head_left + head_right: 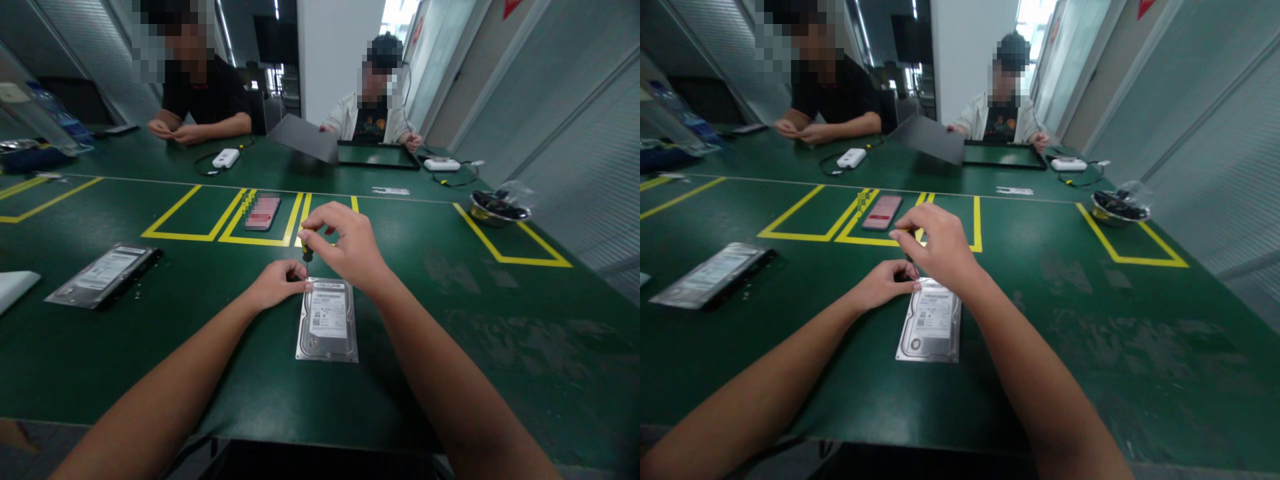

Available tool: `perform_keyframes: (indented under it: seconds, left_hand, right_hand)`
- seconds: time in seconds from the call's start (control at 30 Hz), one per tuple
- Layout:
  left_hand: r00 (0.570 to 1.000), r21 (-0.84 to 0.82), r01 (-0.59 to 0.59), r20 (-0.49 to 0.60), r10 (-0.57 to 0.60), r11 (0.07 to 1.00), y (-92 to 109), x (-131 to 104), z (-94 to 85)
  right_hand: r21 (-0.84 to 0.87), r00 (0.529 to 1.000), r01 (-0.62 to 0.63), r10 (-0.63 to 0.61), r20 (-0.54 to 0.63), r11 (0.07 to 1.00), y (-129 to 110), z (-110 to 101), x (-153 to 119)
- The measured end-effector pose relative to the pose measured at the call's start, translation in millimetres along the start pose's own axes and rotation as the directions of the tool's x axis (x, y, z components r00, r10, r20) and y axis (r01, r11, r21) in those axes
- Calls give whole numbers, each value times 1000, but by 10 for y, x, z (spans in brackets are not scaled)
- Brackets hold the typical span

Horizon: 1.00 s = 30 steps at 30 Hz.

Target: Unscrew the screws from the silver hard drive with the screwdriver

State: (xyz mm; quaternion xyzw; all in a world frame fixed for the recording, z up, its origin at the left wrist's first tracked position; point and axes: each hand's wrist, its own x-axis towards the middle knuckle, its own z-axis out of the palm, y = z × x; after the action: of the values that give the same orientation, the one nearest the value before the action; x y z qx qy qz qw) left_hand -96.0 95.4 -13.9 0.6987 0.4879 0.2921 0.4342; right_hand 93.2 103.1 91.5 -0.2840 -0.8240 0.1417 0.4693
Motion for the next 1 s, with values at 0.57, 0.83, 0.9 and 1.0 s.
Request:
perform_keyframes:
  seconds: [0.57, 0.83, 0.9, 1.0]
  left_hand:
    - [1000, 11, 4, -8, -4, 1000, 14, -1, -4]
    - [999, 11, 36, -13, -36, 999, 34, -12, -7]
    - [999, 15, 34, -13, -34, 999, 31, -12, -6]
    - [1000, 34, 17, -11, -17, 999, 29, -9, -9]
  right_hand:
    - [9, 999, -8, 8, 32, 1000, 20, 25, -13]
    - [-4, 1000, -25, 25, -16, 1000, 11, 20, -11]
    - [17, 1000, -29, 29, 0, 999, 20, 23, -14]
    - [-37, 1000, -25, 25, 1, 999, 33, 25, -13]
